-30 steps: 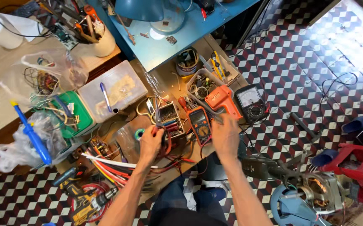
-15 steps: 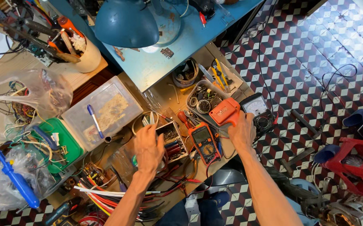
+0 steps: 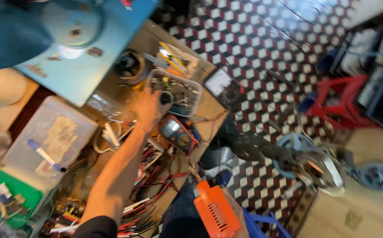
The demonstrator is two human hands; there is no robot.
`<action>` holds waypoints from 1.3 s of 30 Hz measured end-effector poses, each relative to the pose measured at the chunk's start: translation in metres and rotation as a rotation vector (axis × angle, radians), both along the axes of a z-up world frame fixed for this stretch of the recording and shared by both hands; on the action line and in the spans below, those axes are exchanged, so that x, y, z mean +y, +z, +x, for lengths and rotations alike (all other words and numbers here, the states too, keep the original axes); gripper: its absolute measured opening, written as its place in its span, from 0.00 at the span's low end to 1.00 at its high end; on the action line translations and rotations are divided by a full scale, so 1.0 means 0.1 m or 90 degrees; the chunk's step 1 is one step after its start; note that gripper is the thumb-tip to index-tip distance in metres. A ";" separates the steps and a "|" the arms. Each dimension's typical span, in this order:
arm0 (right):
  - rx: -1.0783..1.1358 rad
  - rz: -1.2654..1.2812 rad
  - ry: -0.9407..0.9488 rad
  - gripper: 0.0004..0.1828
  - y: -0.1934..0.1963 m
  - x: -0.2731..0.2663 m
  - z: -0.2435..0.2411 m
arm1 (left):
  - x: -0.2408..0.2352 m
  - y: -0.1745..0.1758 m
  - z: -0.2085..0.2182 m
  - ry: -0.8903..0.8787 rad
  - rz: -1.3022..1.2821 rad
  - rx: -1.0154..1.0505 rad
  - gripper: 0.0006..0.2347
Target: The person twists and connects wires on an electric motor, then uses a heat gun to apply heat shrink tubing to insulate the connections. The person also uses pliers to trim excess tubing.
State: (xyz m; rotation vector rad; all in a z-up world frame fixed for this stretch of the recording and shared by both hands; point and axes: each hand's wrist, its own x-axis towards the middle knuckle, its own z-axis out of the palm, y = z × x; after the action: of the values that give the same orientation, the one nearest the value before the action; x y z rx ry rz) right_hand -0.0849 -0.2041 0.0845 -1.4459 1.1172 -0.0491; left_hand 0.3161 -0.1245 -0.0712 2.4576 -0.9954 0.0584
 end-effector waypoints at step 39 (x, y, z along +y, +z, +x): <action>-0.159 -0.216 0.018 0.18 0.66 -1.32 -2.77 | -1.15 1.60 -5.04 0.046 -0.514 1.057 0.30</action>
State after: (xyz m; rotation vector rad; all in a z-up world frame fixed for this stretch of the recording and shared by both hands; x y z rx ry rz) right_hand -0.3617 -0.3364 0.1508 -1.7012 0.9115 -0.4056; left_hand -0.1880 -0.2398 0.0883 1.0703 -0.0222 -1.0988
